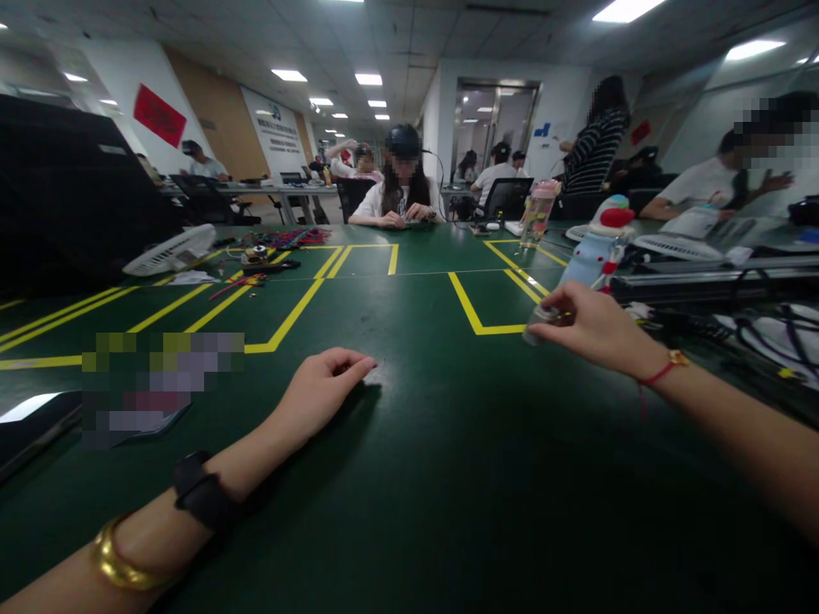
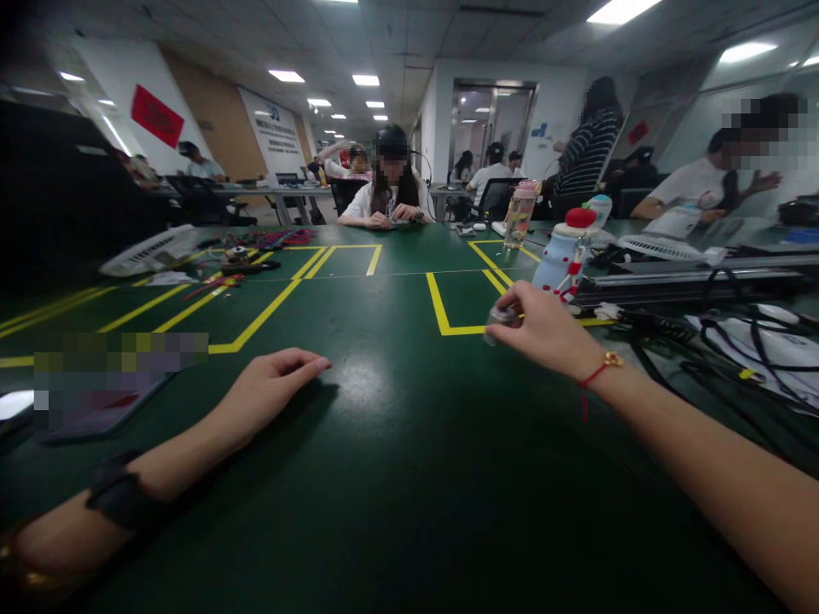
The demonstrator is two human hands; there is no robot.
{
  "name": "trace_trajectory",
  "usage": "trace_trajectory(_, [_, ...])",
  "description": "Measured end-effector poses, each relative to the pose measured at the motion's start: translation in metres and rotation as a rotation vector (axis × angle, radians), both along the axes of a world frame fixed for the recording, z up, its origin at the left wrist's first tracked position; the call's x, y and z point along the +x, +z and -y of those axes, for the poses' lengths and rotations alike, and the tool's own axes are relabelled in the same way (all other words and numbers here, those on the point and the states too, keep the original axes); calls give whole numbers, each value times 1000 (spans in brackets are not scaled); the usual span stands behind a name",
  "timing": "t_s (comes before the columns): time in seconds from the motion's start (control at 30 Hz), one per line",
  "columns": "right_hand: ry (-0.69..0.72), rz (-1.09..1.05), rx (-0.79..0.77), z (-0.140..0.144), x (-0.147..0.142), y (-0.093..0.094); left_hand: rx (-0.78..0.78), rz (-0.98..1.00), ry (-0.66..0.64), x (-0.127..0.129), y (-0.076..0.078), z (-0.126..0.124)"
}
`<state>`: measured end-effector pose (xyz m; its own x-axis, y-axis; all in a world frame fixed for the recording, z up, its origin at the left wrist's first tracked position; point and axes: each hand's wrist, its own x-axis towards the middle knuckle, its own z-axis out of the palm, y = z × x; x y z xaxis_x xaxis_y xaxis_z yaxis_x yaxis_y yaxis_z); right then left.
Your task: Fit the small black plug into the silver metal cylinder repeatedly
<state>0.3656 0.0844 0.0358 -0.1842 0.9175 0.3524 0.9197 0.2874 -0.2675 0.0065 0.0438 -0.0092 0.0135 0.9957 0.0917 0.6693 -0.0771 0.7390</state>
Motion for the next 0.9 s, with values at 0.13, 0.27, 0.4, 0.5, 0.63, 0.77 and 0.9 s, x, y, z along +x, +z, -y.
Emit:
trace_trajectory(0.13, [490,-271,-46,49,-72,-19,9,7,-13,-1,-2,0])
trace_trajectory(0.27, [672,-384,-133,78,-105,-43,36,17,-29,-2,-4,-2])
trace_trajectory(0.4, [680,-423,-191,81,-105,-51,42,19,-62,2,-2,1])
trace_trajectory(0.5, [652,-448,-233,80,-102,-52,103,20,-162,15,7,11])
trace_trajectory(0.63, [633,-527,-269,79,-102,-57,136,54,-367,42,21,32])
trace_trajectory(0.77, [601,-474,-325,78,-104,-58,98,92,-402,59,28,44])
trace_trajectory(0.9, [600,-451,-338,78,-104,-53,91,167,-343,56,26,44])
